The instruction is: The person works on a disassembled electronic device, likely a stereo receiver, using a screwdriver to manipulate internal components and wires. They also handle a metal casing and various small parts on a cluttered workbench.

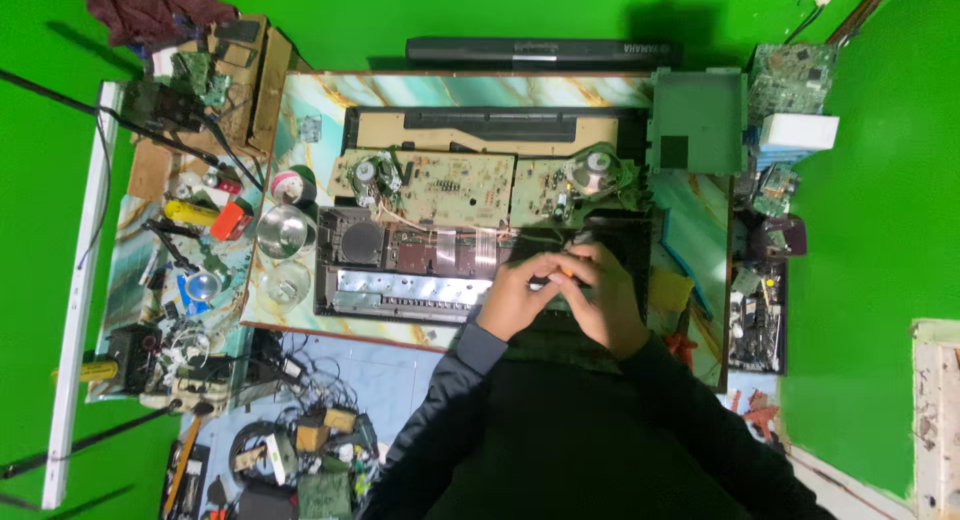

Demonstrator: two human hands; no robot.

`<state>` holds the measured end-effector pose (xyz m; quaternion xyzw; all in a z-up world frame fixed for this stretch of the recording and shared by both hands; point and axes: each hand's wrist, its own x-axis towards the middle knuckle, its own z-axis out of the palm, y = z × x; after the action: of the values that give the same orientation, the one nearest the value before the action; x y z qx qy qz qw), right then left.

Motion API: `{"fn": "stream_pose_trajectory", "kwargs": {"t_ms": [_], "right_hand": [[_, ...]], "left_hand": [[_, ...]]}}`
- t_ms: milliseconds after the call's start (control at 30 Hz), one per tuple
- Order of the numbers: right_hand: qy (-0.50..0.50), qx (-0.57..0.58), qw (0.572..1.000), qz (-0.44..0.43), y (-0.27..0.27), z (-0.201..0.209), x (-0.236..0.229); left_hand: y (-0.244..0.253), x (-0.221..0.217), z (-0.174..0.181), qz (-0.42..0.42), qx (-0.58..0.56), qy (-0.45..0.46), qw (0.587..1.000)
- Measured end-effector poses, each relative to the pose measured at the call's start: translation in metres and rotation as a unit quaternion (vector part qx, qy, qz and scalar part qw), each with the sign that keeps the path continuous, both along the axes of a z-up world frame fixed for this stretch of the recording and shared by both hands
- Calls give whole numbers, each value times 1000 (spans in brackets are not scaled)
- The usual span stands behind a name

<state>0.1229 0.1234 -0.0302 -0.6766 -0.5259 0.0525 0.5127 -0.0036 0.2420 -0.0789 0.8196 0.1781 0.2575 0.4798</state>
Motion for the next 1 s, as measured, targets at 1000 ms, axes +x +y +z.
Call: {"fn": "stream_pose_trajectory", "kwargs": {"t_ms": [1000], "right_hand": [[-42, 20, 999, 20, 4, 10, -8]], "left_hand": [[13, -4, 19, -27, 8, 6, 1000]]}}
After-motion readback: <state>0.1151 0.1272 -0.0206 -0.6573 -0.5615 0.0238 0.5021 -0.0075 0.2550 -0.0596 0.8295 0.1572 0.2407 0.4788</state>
